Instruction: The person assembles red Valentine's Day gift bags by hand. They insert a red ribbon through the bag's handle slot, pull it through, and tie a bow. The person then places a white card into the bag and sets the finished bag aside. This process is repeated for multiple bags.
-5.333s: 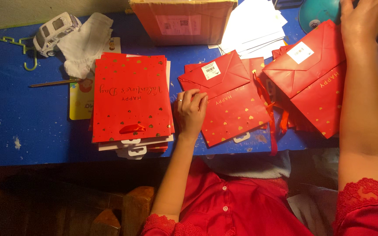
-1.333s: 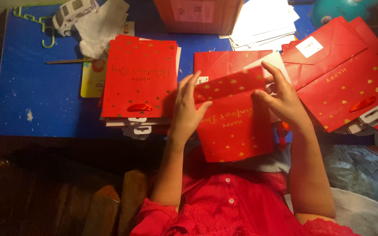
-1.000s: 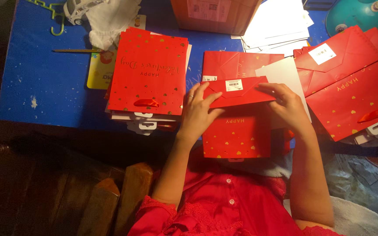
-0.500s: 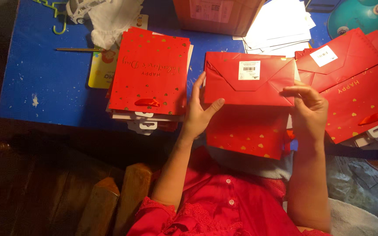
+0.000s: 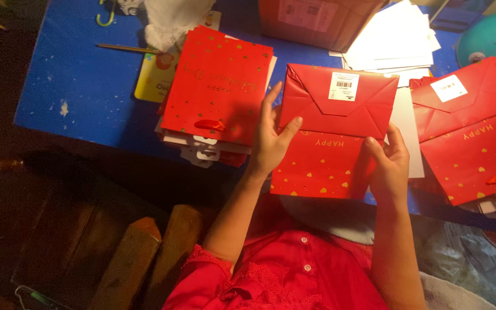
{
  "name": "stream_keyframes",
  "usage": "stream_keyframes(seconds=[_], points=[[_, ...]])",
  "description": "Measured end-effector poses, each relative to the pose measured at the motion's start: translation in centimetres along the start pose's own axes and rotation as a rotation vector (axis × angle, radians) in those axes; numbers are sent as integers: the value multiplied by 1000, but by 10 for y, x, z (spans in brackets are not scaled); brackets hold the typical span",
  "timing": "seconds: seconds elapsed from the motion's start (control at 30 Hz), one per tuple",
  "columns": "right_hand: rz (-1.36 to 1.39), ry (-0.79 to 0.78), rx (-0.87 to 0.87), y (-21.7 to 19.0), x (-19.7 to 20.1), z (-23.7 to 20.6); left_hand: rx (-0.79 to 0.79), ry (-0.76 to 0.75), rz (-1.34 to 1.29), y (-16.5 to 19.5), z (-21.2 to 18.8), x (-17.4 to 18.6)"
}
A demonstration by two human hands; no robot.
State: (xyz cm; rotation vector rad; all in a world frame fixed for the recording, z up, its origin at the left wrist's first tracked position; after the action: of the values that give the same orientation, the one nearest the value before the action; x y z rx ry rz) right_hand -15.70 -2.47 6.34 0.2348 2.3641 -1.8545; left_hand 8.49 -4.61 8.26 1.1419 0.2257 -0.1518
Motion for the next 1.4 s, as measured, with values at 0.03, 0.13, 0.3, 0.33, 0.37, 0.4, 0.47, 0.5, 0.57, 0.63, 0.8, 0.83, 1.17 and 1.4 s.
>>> stream_keyframes(seconds=[0.03,0.13,0.3,0.33,0.37,0.4,0.47,0.5,0.57,0.63,0.8,0.83,1.17,1.4], points=[[31,-3,-2,6,0,3,-8,-76,177,2,3,3],[91,-24,-5,29,-2,20,12,-216,599,2,14,24],[451,-471,96,60,-42,45,-58,-198,758,5,65,76],[591,-633,156,55,-52,45,-84,-218,710,6,80,86],[542,-567,46,64,-56,56,-110,-238,663,10,97,99],[492,-496,-65,74,-63,65,-131,-258,614,14,109,111],[387,-348,-282,93,-83,77,91,-226,419,9,122,147],[331,-269,-386,101,-93,81,199,-212,318,7,125,162],[302,-288,-477,106,-121,80,284,-136,452,10,130,193],[360,-486,-463,101,-157,73,276,-143,739,18,125,217],[331,-408,-579,117,-186,83,-202,-184,1083,53,118,227],[349,-405,-582,117,-189,85,-55,-176,1005,42,114,235],[565,-362,-808,108,-200,96,344,-145,777,9,85,249],[504,-514,-730,91,-222,86,524,-97,264,-6,68,237]])
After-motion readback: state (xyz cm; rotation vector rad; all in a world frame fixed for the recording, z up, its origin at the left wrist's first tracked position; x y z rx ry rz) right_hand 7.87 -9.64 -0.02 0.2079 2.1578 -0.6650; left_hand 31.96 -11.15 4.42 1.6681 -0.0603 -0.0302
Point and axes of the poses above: each hand's wrist, its own z-axis towards the middle knuckle, its own x-axis out of the back of the hand, y = z × x, the point moved 8 cm from there along z, towards the middle knuckle, and after that the axes turned 13 degrees about -x, right-handed, at the moved point
